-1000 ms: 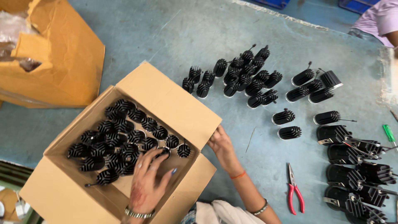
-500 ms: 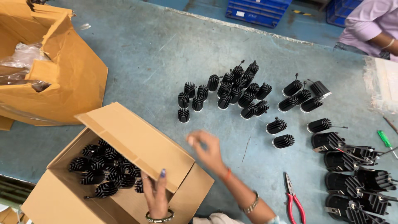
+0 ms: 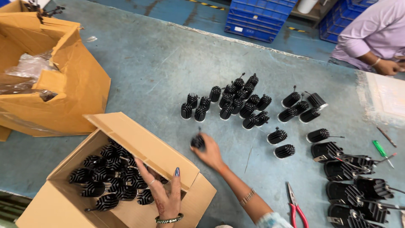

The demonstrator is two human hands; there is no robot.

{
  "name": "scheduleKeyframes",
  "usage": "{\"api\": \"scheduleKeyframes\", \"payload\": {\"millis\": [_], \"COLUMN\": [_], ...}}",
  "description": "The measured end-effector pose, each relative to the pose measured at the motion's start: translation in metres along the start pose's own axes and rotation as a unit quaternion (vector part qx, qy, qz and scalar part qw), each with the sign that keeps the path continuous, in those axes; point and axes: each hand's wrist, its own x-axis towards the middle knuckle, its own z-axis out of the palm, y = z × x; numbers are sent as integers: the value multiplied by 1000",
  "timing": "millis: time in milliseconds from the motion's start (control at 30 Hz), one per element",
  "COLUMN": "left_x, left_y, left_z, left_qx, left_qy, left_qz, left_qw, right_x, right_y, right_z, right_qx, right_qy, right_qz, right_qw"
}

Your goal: The person picks up black cylindrical components with fins from a table and places them into a cardboard box. They arrange the components in rows inside the box and occasionally move components on the table to organize them.

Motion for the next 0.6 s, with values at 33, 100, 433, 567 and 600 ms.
{"api": "scheduleKeyframes", "payload": {"millis": [33,100,433,567,600], "left_x": [3,12,15,14,14], "left_y": [5,13,5,-5,-7], "left_z": [2,5,11,7,5], "left_qx": [10,100,90,80,83], "left_qy": [-2,-21,-7,-2,-6], "left_qz": [39,82,108,133,138], "left_qw": [999,991,990,988,987], "right_x": [-21,-57,32,94,102], "right_y": [-5,-15,34,40,39], "right_z": [-15,-50,-83,-10,5], "right_qx": [-3,35,48,55,44], "right_qy": [0,-64,-86,68,90], "right_qz": [6,88,45,84,115], "right_qw": [1000,993,994,993,988]}}
